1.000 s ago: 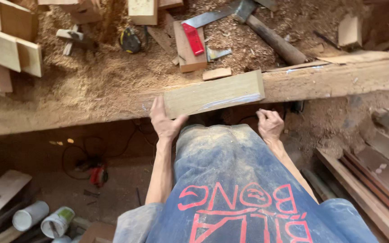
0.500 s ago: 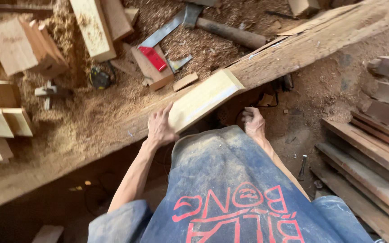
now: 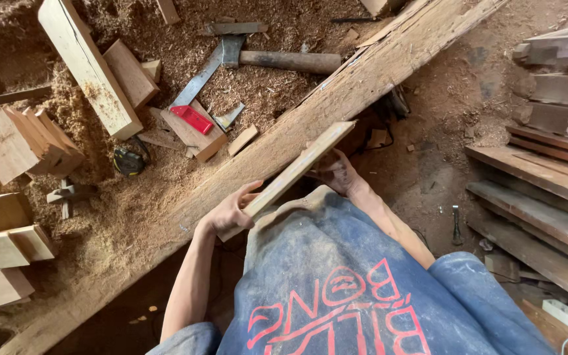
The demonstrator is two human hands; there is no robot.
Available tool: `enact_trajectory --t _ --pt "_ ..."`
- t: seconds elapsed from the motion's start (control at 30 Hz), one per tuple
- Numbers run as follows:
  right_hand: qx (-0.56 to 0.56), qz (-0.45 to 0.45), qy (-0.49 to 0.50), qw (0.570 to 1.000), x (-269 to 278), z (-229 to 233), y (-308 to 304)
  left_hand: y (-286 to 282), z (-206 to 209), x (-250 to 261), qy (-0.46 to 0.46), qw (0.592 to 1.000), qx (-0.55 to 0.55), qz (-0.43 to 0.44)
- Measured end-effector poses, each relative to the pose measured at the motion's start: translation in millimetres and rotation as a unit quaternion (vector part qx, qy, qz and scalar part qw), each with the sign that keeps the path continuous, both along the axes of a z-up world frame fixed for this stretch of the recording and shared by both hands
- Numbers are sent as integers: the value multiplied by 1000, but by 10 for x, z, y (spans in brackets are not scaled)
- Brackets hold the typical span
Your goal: The person chips a piece of wood with an axe, marks cutting lines on wooden blocks using a square ruler and a pencil, and cuts through a block with a circular saw.
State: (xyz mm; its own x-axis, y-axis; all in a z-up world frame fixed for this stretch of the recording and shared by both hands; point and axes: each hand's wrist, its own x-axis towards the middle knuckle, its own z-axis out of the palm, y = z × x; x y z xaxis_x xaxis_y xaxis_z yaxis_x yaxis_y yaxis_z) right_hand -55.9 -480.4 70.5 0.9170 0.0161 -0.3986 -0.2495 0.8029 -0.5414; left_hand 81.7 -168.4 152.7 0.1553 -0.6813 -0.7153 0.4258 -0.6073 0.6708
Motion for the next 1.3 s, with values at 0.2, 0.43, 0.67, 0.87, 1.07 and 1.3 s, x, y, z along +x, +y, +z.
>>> enact_trajectory --t 0.2,0.43,0.67,0.87,1.07,1.3 --pt "-36 -35 152 987 -87 -100 60 61 -206 114 -25 974 215 65" --pt "-191 -17 246 950 2 -543 81 80 -607 210 -279 935 161 147" --pt "-338 63 251 905 237 -396 139 114 -965 288 -403 883 174 167" --pt "-363 115 247 891 297 -347 179 204 -1265 179 -447 859 182 170" --pt "-446 201 249 836 321 -20 72 160 -1675 8 -599 750 166 227" --pt "-471 226 190 831 410 115 -563 -661 -1731 -152 -701 635 148 289"
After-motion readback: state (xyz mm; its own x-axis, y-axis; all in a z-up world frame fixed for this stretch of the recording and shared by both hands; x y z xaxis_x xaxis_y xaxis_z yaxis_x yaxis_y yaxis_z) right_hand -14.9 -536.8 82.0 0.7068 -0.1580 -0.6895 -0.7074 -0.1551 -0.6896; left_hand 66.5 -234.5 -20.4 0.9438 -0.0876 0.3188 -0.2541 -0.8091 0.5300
